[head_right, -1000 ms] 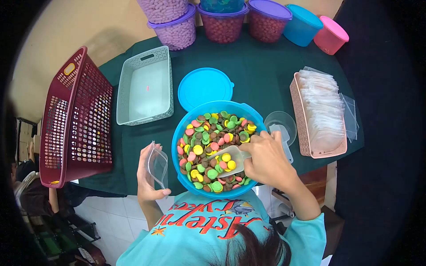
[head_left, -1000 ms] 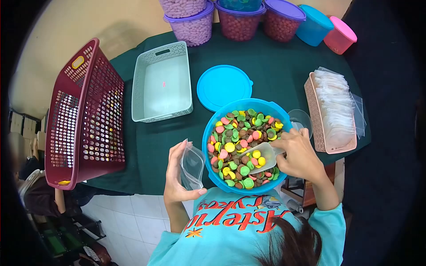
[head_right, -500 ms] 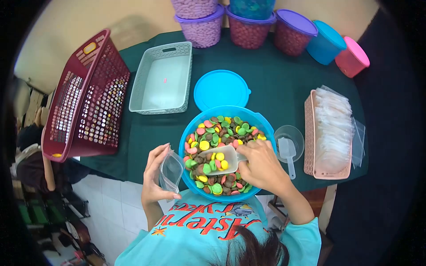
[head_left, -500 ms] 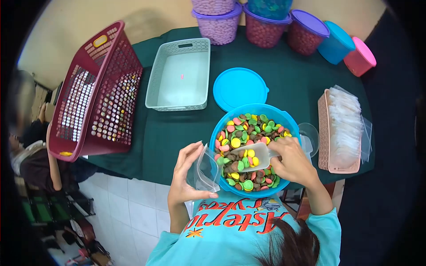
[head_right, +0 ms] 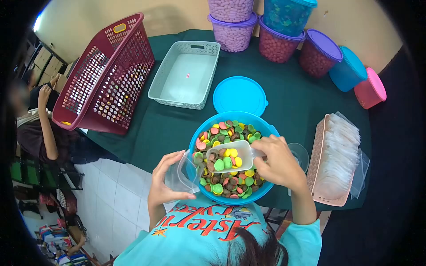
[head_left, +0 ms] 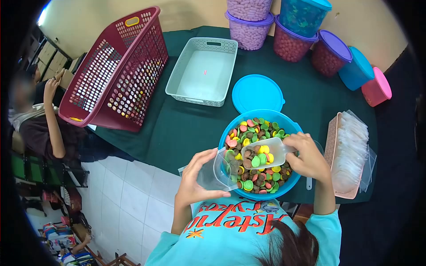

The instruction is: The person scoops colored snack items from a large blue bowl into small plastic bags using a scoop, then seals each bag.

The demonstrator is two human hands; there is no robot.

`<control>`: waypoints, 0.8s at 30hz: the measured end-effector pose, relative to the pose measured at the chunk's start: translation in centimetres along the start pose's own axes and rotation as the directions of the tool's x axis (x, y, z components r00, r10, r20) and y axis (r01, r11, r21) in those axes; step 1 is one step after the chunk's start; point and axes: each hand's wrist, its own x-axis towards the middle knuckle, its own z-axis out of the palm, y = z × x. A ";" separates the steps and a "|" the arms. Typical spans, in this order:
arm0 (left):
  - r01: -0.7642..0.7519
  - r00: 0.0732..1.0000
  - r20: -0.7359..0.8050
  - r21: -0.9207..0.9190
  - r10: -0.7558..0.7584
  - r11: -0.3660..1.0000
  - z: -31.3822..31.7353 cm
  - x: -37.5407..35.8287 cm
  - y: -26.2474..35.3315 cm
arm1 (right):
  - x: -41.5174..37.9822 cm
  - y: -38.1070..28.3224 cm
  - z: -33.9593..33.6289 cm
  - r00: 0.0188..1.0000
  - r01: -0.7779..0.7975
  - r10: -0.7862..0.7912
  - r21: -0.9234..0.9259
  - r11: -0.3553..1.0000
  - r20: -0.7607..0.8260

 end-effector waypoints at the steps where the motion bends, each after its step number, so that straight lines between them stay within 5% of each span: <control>1: -0.006 1.000 0.006 0.000 0.006 1.000 0.2 0.1 0.1 | 0.0 -0.3 -0.4 1.000 0.009 -0.009 -0.031 0.999 -0.008; 9: -0.124 0.991 0.071 0.149 0.114 0.981 1.1 1.5 1.2 | 0.4 -6.6 -1.7 0.988 0.110 -0.145 -0.400 0.910 -0.059; 12: -0.132 0.986 0.116 0.135 0.116 0.982 1.2 2.2 1.3 | 0.3 -9.4 0.0 0.982 0.115 -0.184 -0.664 0.739 -0.035; 15: -0.179 0.973 0.153 0.023 0.173 0.984 0.7 2.8 0.4 | -0.1 -10.5 0.0 0.982 0.047 -0.166 -0.733 0.679 -0.092; 19: -0.174 0.965 0.185 -0.080 0.186 0.981 -0.3 3.7 -1.1 | -1.5 -9.9 -2.7 0.962 -0.092 -0.085 -0.603 0.793 -0.259; 24: -0.087 0.975 0.155 -0.384 0.157 0.919 -1.2 4.3 -3.4 | -2.5 -6.7 -3.9 0.973 -0.162 0.068 -0.442 0.882 -0.222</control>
